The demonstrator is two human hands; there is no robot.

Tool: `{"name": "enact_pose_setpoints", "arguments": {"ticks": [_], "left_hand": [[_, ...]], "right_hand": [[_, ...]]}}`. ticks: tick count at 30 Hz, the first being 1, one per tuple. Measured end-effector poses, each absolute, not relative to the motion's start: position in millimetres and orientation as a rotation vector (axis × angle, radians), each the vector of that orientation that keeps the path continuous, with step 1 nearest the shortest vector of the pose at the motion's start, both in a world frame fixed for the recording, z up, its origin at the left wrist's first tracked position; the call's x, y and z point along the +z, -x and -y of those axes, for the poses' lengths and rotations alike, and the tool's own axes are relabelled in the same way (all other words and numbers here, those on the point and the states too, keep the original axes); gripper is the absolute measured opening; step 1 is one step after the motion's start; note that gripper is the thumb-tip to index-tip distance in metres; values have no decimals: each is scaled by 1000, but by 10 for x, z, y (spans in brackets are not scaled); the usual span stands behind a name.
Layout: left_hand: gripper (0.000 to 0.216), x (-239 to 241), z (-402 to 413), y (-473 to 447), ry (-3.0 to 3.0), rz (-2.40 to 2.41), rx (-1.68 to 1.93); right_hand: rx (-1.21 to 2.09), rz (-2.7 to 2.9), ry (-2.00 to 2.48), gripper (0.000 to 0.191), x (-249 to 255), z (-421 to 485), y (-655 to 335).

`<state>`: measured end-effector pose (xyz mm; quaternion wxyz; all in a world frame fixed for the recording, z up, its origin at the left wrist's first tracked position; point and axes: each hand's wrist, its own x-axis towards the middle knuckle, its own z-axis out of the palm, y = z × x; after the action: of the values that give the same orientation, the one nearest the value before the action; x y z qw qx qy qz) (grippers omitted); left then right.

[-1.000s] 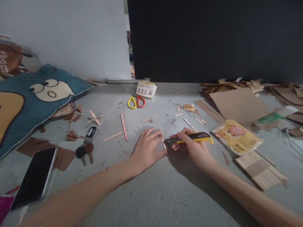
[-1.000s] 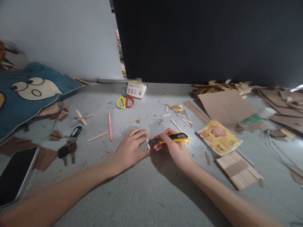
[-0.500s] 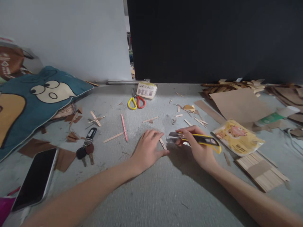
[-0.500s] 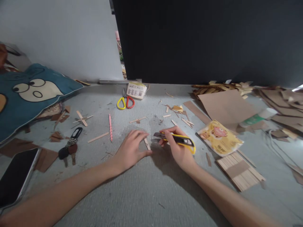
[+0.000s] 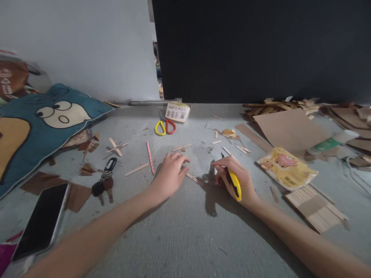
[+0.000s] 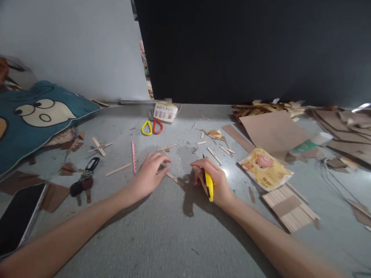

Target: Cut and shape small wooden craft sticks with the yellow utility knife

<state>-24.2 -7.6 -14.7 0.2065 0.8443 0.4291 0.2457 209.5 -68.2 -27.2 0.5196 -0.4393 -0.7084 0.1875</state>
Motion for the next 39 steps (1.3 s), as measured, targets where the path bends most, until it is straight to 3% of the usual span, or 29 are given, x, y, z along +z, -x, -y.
{"name": "enact_pose_setpoints", "arguments": {"ticks": [4, 15, 39], "left_hand": [[13, -77, 95, 271, -2543, -1197, 274], [13, 35, 309, 155, -2854, -1296, -25], [18, 5, 255, 179, -2831, -1243, 13]], "right_hand": [[441, 1775, 1019, 18, -301, 678, -2107], [307, 2171, 1160, 22, -386, 711, -2074], [537, 2215, 1420, 25, -272, 608, -1916]]}}
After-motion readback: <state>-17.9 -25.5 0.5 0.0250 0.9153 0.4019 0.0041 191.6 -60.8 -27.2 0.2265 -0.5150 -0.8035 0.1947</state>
